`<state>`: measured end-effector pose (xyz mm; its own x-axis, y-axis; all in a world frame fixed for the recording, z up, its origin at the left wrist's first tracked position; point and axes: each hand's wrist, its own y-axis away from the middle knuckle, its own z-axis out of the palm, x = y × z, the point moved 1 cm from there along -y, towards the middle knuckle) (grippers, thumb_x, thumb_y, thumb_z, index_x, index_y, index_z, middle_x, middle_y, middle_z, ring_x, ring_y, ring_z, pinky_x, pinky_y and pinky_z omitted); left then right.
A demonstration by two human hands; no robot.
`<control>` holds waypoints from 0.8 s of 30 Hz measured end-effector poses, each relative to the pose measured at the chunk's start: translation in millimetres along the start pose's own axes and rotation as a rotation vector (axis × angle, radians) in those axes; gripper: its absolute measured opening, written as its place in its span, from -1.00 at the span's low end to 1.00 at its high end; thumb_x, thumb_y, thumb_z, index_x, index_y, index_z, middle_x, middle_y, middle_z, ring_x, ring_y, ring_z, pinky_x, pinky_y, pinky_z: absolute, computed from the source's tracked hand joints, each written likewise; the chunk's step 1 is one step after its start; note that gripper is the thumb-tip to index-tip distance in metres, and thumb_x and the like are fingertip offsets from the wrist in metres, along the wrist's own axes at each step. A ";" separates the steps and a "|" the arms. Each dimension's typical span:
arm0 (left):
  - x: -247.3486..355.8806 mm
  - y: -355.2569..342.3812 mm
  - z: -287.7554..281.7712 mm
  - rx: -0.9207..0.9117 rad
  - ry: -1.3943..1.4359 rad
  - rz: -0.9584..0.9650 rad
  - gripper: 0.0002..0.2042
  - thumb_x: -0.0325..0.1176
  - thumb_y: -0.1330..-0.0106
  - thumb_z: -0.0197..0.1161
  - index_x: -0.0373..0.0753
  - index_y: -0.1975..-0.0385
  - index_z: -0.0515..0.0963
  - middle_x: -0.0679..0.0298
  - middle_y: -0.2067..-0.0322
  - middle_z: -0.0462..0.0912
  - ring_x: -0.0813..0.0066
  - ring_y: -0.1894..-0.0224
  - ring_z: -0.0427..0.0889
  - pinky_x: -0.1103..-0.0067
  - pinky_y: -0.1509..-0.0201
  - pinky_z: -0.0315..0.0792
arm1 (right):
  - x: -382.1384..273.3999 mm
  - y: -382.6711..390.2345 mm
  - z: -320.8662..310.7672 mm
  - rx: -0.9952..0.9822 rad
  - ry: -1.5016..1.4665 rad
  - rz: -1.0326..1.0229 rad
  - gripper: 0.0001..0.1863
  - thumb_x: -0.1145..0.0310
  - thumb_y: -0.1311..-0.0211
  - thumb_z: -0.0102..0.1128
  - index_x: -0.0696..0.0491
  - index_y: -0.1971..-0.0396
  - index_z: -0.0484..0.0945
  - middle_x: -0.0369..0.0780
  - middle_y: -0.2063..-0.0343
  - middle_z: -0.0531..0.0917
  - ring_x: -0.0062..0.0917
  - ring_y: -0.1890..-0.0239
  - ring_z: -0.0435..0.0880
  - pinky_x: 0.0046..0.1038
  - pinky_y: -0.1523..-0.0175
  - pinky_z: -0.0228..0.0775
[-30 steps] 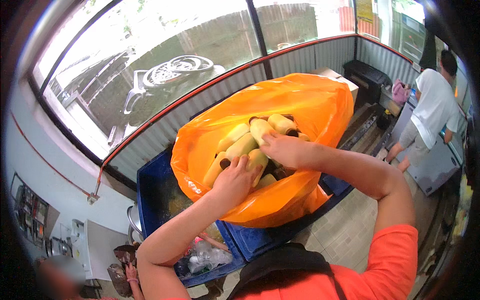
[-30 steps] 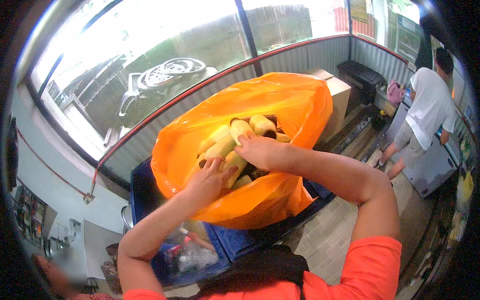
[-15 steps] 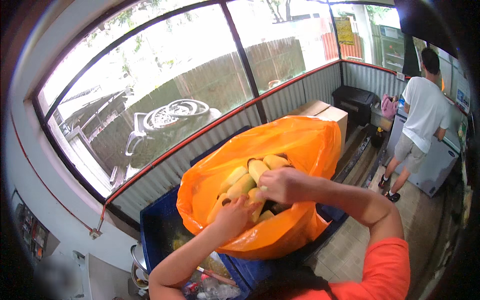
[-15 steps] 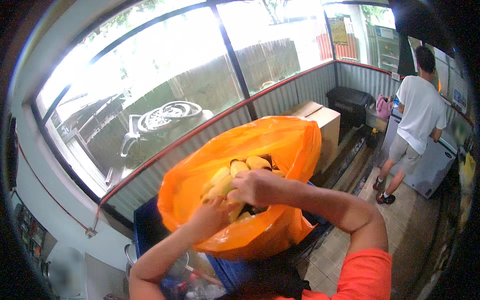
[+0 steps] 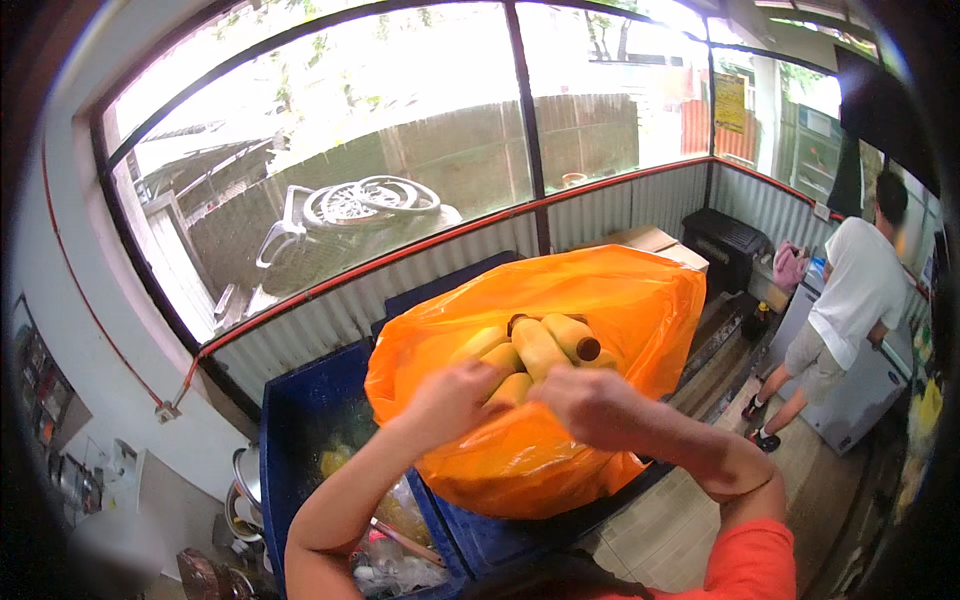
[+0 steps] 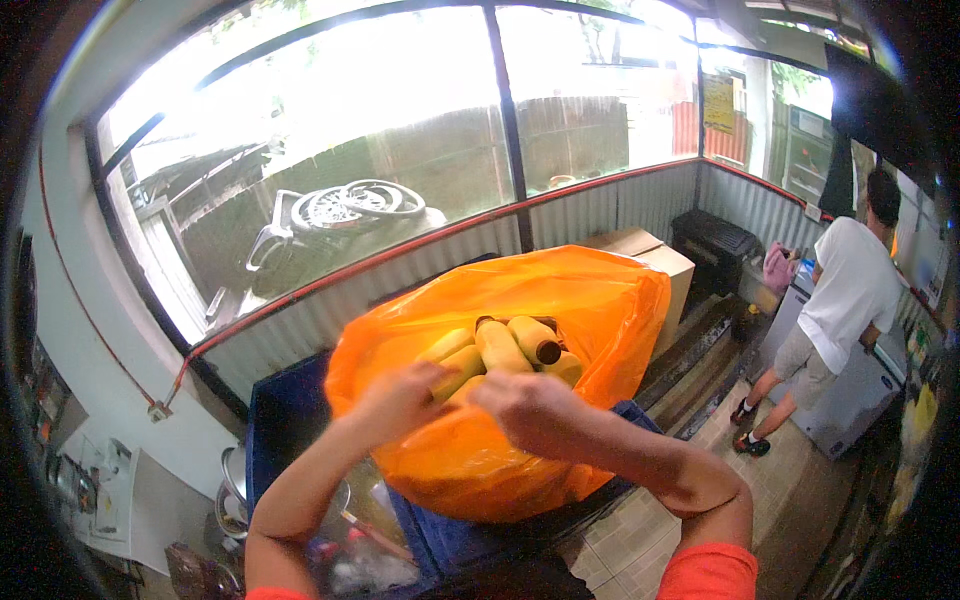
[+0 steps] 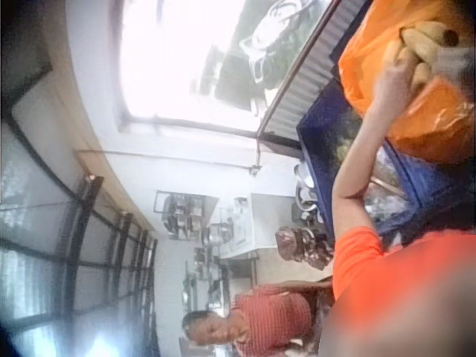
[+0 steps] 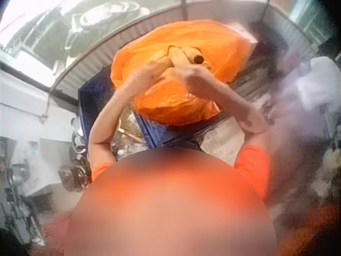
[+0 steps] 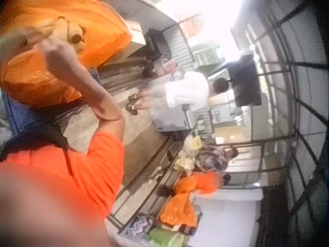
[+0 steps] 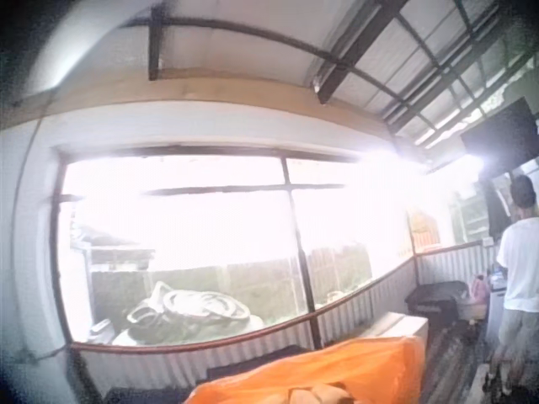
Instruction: The person uses a mesh strainer to scoop plastic bottles and other items from a blue bin filled with water and transfers them into an orange plastic bag. They repeat this process several times, then walk outside and move a metal hand truck.
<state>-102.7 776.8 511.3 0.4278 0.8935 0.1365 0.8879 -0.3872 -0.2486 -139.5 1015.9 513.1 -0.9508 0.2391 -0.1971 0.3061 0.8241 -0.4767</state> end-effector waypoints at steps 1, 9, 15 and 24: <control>-0.1 9.9 -15.9 0.270 0.094 0.000 -0.60 -0.21 -0.33 0.35 -0.18 -0.12 0.55 0.07 0.16 0.66 0.11 0.04 0.70 0.29 -0.05 0.56 | 4.5 -0.8 -7.8 0.133 -0.034 0.036 -0.75 0.58 -0.12 0.18 0.15 0.16 0.59 -0.09 0.31 0.61 -0.16 0.24 0.66 -0.25 0.17 0.58; 11.4 146.8 56.1 1.377 0.578 -0.276 -0.77 -0.40 -0.43 0.23 -0.29 -0.01 0.46 0.18 0.08 0.55 0.40 0.01 0.53 0.49 -0.12 0.44 | 3.6 -9.6 -28.9 0.217 -0.128 0.148 -0.80 0.59 -0.20 0.13 0.12 0.17 0.59 -0.02 0.32 0.61 -0.02 0.23 0.65 -0.16 0.10 0.54; 32.5 204.3 185.2 1.103 0.615 -0.707 -0.60 -0.45 -0.27 0.40 -0.34 -0.06 0.44 0.12 -0.02 0.50 0.33 -0.04 0.52 0.48 -0.10 0.46 | 16.5 -6.2 -22.0 0.220 -0.066 0.231 -0.76 0.66 -0.13 0.16 0.16 0.20 0.64 -0.04 0.26 0.68 -0.15 0.18 0.71 -0.32 0.05 0.53; -19.4 265.6 208.6 1.000 0.613 -1.029 -0.80 -0.43 -0.34 0.36 -0.33 0.12 0.54 0.20 0.26 0.66 0.47 0.26 0.67 0.53 0.10 0.55 | 59.1 15.9 -13.6 0.442 -0.039 0.491 -0.65 0.64 -0.30 0.01 0.18 -0.05 0.61 -0.18 -0.01 0.67 -0.41 -0.12 0.57 -0.41 -0.33 0.30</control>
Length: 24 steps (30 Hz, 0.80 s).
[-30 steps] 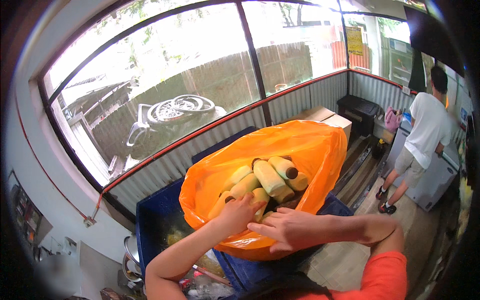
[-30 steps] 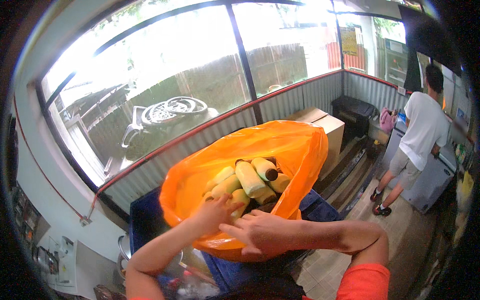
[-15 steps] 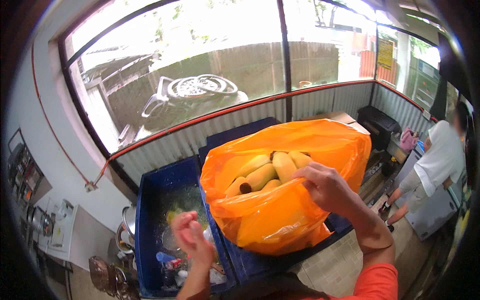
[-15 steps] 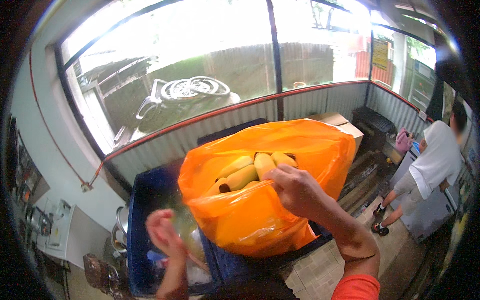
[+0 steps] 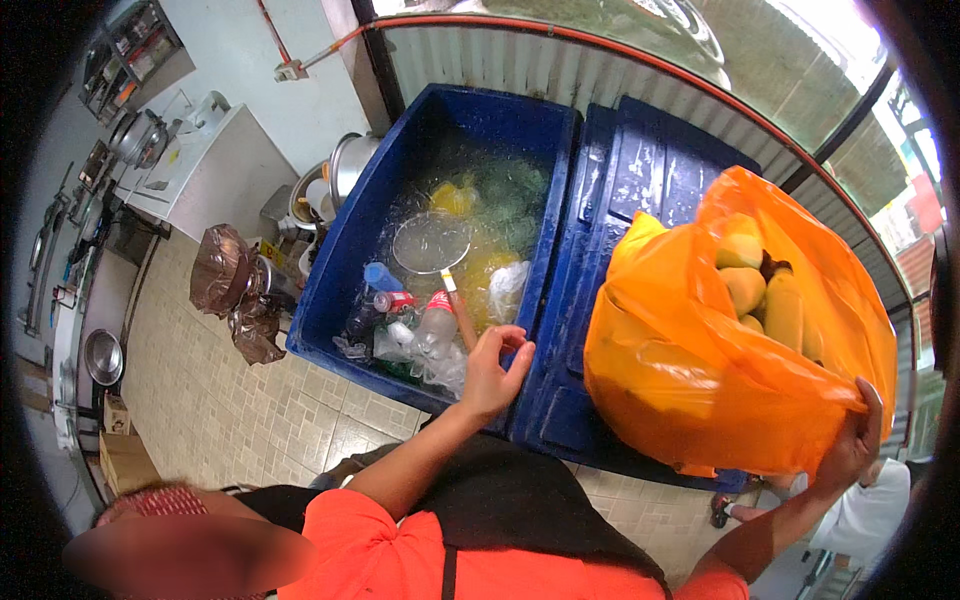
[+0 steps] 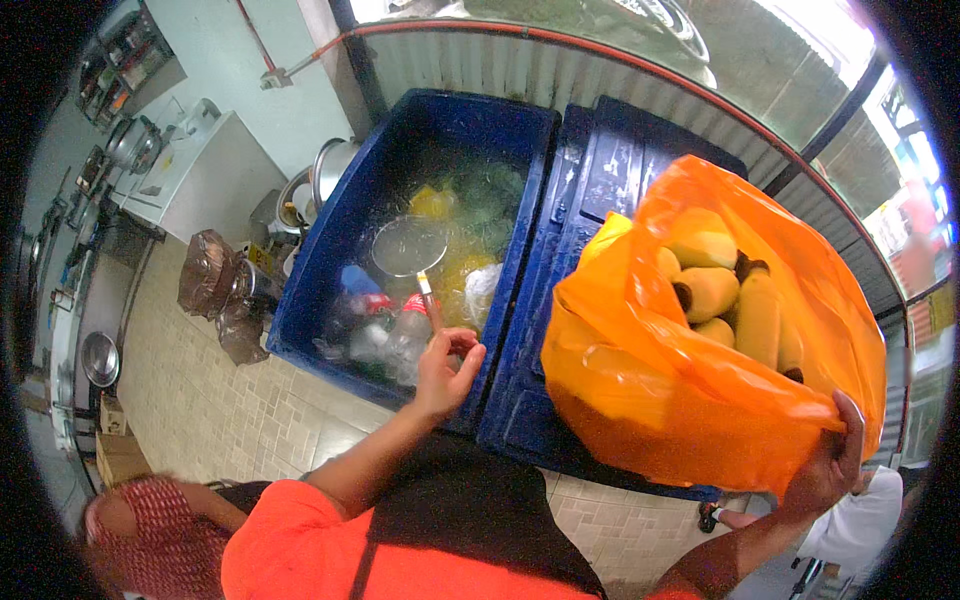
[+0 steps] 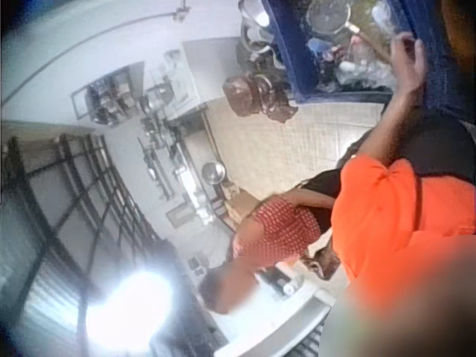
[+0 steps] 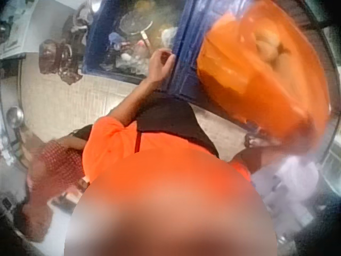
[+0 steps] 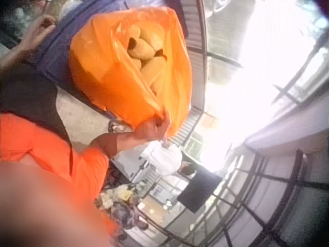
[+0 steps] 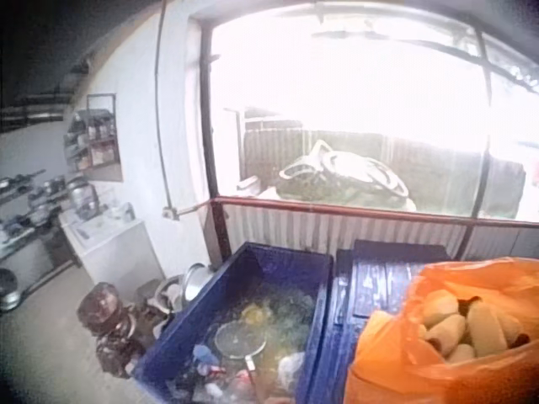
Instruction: The person uses a mesh strainer to scoop plastic bottles and other items from a blue bin filled with water and transfers them into an orange plastic bag. They repeat this process several times, then walk outside and move a metal hand truck.
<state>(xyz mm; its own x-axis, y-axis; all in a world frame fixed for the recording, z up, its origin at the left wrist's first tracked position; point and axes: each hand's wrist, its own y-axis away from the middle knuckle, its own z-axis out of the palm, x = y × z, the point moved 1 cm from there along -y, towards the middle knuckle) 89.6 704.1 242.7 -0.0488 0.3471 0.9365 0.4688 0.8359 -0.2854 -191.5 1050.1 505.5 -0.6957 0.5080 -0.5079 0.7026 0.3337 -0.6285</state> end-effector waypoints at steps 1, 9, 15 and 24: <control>-12.8 -14.4 -6.2 -0.019 -0.042 -0.023 -0.80 -0.42 -0.35 0.35 -0.33 0.13 0.55 0.19 0.27 0.67 0.46 0.26 0.68 0.52 0.11 0.55 | 1.7 -2.8 -1.1 -0.003 0.046 0.019 -0.65 0.63 -0.33 0.00 0.18 -0.07 0.60 -0.18 -0.04 0.66 -0.41 -0.15 0.56 -0.40 -0.34 0.29; -221.6 -166.4 -63.0 -0.151 -0.340 -0.206 -0.79 -0.35 -0.28 0.35 -0.32 0.20 0.59 0.09 0.29 0.69 0.22 0.27 0.71 0.39 0.10 0.57 | 1.7 -8.9 -12.9 0.011 0.622 0.253 -0.66 0.54 -0.45 0.01 0.09 -0.15 0.58 -0.19 -0.15 0.63 -0.40 -0.22 0.54 -0.38 -0.36 0.29; -409.1 -309.3 -63.9 -0.243 -0.542 -0.120 -0.81 -0.35 -0.28 0.27 -0.29 0.19 0.56 -0.01 0.23 0.61 -0.08 0.15 0.61 0.18 0.05 0.50 | 22.9 -12.1 -64.5 0.053 0.916 0.371 -0.66 0.36 -0.50 0.03 0.05 -0.18 0.57 -0.18 -0.11 0.66 -0.39 -0.08 0.62 -0.41 -0.20 0.42; -528.2 -529.0 14.4 -0.027 -0.702 0.129 -0.84 -0.33 -0.28 0.27 -0.25 0.23 0.58 -0.04 0.23 0.61 -0.08 0.14 0.61 0.15 0.06 0.50 | -27.3 101.3 57.1 -0.126 0.951 0.588 -0.68 0.36 -0.46 0.07 0.11 -0.12 0.57 -0.16 -0.01 0.68 -0.41 0.00 0.64 -0.41 -0.14 0.44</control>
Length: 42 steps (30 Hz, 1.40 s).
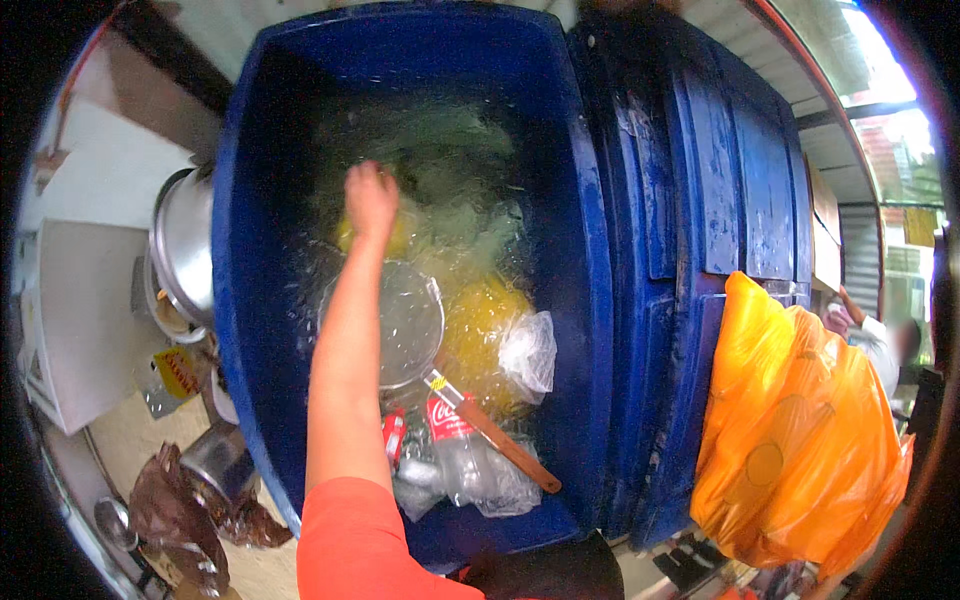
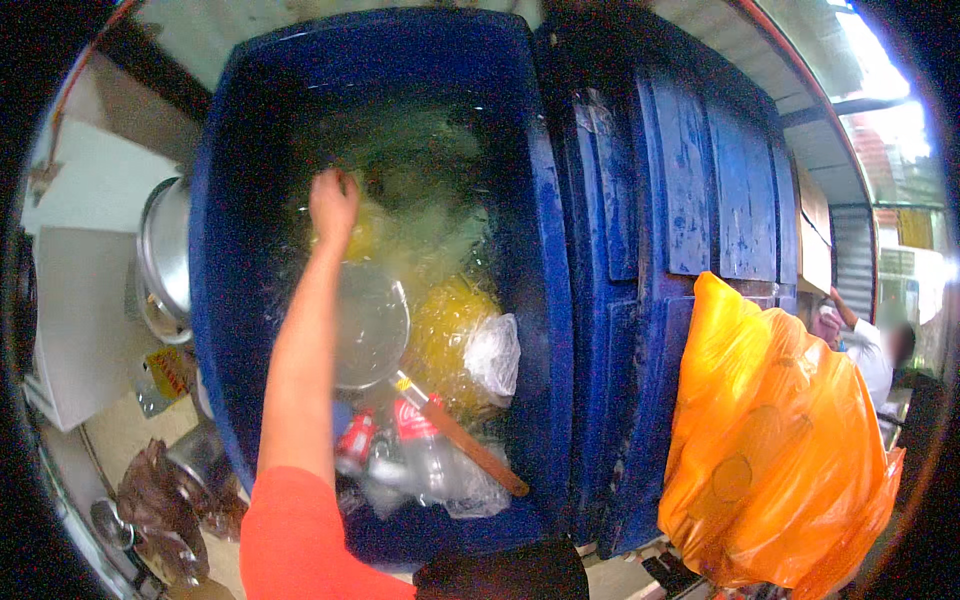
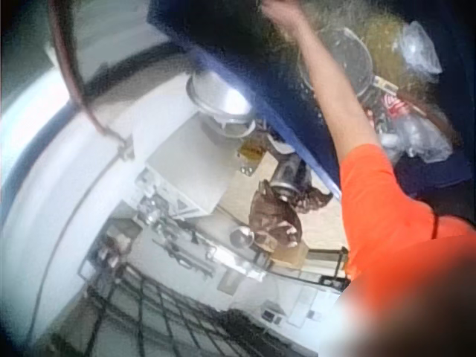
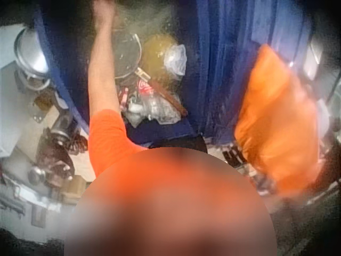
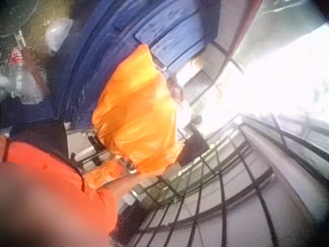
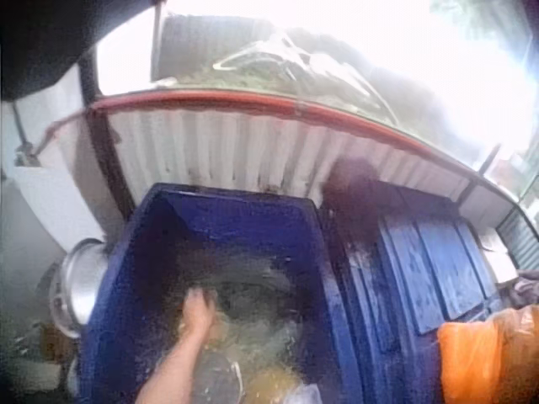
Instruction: The person uses a mesh strainer to scoop plastic bottles and other items from a blue bin filled with water and transfers them into an orange plastic bag. They repeat this process several times, then walk outside and move a metal hand truck.
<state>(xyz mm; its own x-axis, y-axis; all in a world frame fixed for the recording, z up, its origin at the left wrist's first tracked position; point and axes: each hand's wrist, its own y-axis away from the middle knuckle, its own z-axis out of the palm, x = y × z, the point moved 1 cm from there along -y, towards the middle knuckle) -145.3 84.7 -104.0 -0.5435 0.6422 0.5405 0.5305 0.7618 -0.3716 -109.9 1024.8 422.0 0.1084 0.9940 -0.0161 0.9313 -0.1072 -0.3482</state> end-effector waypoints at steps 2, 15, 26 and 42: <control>3.5 -28.4 17.9 0.057 -0.042 0.013 -0.85 -0.30 -0.29 0.27 -0.24 0.26 0.58 -0.03 0.25 0.63 -0.08 0.19 0.63 0.13 0.11 0.51 | -36.0 39.4 29.6 -0.089 -0.003 0.031 -0.68 0.36 -0.45 0.08 0.11 -0.11 0.58 -0.17 0.01 0.68 -0.41 0.02 0.64 -0.41 -0.13 0.45; 121.3 101.6 50.5 -0.596 0.252 0.385 -0.80 -0.18 -0.35 0.28 -0.17 0.28 0.50 0.01 0.55 0.65 -0.08 0.44 0.69 0.13 0.33 0.59 | -98.8 73.8 44.7 -0.220 0.030 0.086 -0.70 0.36 -0.37 0.16 0.12 -0.03 0.61 -0.18 0.11 0.70 -0.45 0.10 0.65 -0.42 -0.05 0.48; 97.5 123.1 170.0 -1.131 -0.214 0.005 -0.56 -0.25 -0.23 0.31 -0.14 -0.14 0.59 0.00 -0.06 0.66 0.01 -0.15 0.61 0.21 -0.21 0.52 | -116.8 24.4 -38.6 0.014 0.061 -0.060 -0.72 0.36 -0.31 0.22 0.13 0.03 0.64 -0.19 0.19 0.72 -0.48 0.18 0.67 -0.43 0.01 0.50; 76.9 137.8 179.3 -0.940 -0.155 0.051 -0.29 -0.09 -0.01 0.50 -0.13 -0.25 0.51 0.00 -0.17 0.57 -0.01 -0.23 0.52 0.20 -0.33 0.42 | -134.2 15.8 -93.6 0.301 0.066 0.110 -0.77 0.50 -0.29 0.18 0.20 0.09 0.64 -0.19 0.22 0.73 -0.56 0.16 0.67 -0.49 -0.03 0.49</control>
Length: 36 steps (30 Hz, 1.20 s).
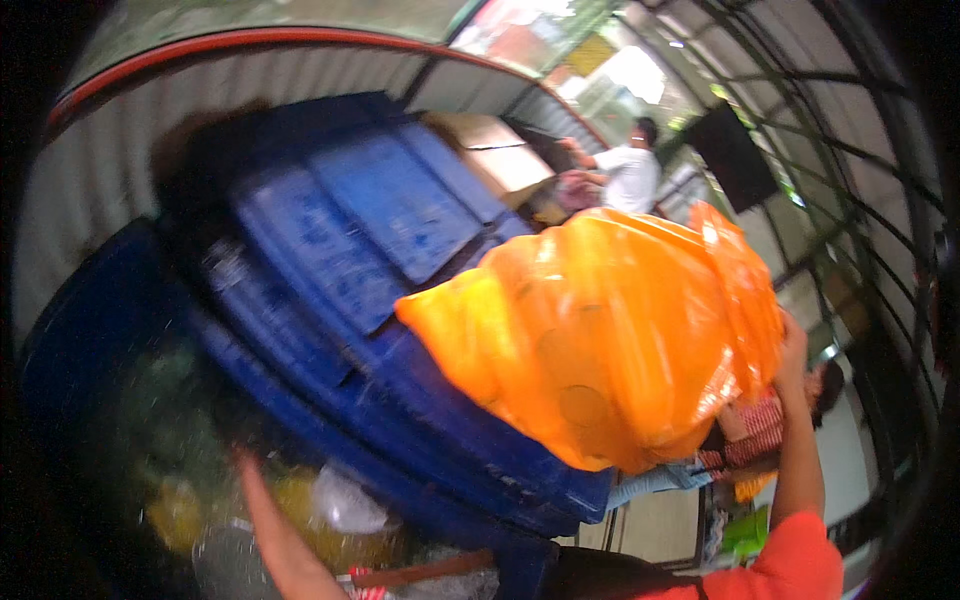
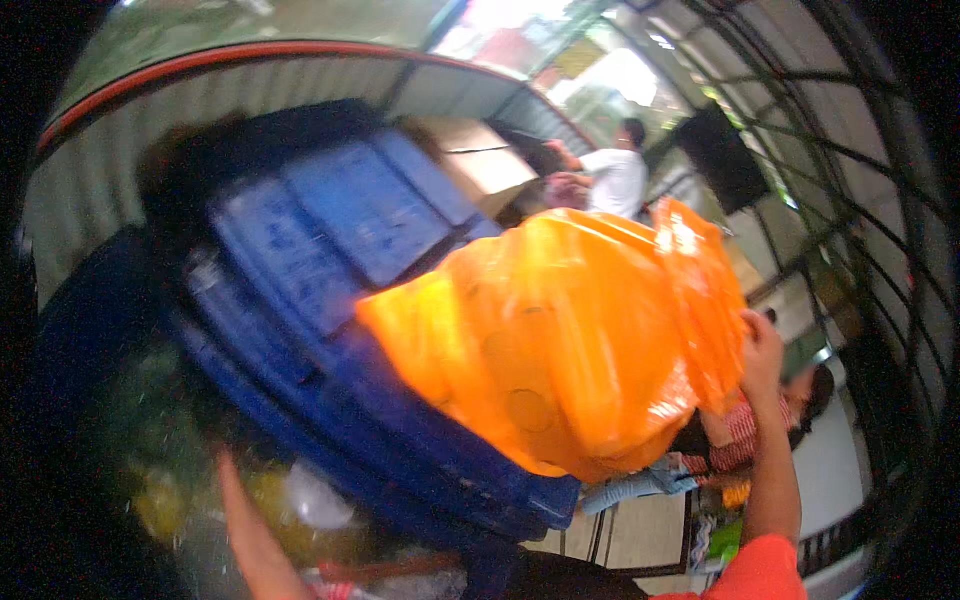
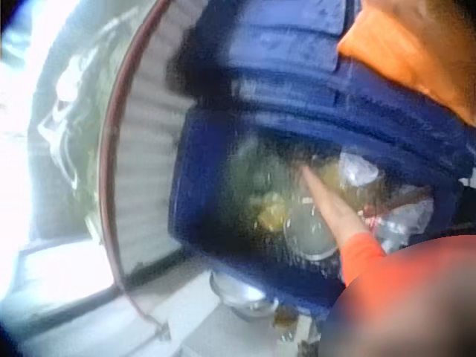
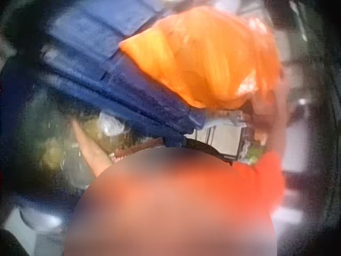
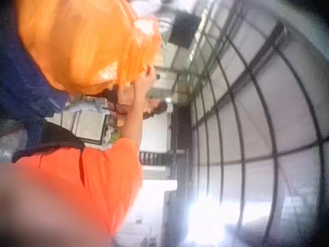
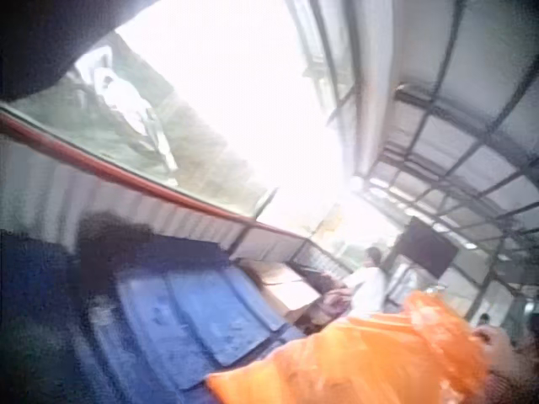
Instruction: The person uses a mesh strainer to scoop plastic bottles and other items from a blue bin filled with water and transfers them into an orange plastic bag. They repeat this process several times, then walk outside and move a metal hand truck.
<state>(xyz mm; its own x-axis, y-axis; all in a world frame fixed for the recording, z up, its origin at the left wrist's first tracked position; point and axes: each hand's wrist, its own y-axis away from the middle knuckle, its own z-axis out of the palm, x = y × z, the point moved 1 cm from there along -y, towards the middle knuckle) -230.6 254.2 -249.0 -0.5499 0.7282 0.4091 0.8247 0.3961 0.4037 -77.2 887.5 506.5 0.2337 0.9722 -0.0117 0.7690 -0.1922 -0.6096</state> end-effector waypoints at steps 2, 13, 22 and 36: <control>7.7 34.2 -14.6 0.133 0.066 0.089 -0.26 -0.07 0.01 0.52 -0.13 -0.26 0.50 0.00 -0.19 0.56 -0.01 -0.25 0.51 0.20 -0.34 0.41 | 14.2 -1.7 -2.1 -0.122 -0.248 0.009 -0.68 0.50 -0.24 0.21 0.21 0.00 0.62 -0.21 0.10 0.73 -0.51 0.05 0.66 -0.43 -0.13 0.47; 50.6 263.5 -235.2 0.253 0.556 0.468 -0.17 -0.04 0.17 0.58 -0.12 -0.21 0.44 0.09 -0.04 0.62 0.04 -0.11 0.60 0.23 -0.25 0.40 | 84.5 -2.7 17.1 -0.007 -0.233 -0.087 -0.66 0.43 -0.50 -0.03 0.13 -0.17 0.55 -0.19 -0.14 0.64 -0.40 -0.18 0.58 -0.42 -0.27 0.39; 63.5 385.8 -263.8 0.089 -0.294 0.039 0.22 -0.08 0.24 0.57 0.04 -0.54 -0.05 0.05 -0.06 0.66 0.01 -0.12 0.62 0.04 -0.32 0.24 | 36.6 27.6 -49.4 -0.014 -0.600 -0.255 -0.60 0.66 0.04 0.17 0.05 0.15 0.71 -0.18 0.00 0.68 -0.27 -0.12 0.62 -0.35 -0.30 0.34; 360.5 596.8 -509.0 0.701 0.480 0.719 -0.30 -0.36 -0.16 0.47 -0.31 -0.34 0.38 0.11 -0.22 0.54 0.29 -0.23 0.52 0.37 -0.34 0.39 | 150.4 -36.7 -51.3 -0.250 -1.147 -0.969 -0.71 0.51 0.02 0.32 -0.15 0.27 0.79 -0.25 0.10 0.72 -0.25 -0.09 0.68 0.20 -0.49 -0.15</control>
<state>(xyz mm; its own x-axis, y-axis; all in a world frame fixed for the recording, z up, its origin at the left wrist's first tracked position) -3.8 468.4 555.9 0.2167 0.6834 0.6972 0.7805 0.3077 -0.5442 -39.7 1034.0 567.7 -0.8880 0.2854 -0.3604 0.4549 0.6589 -0.5991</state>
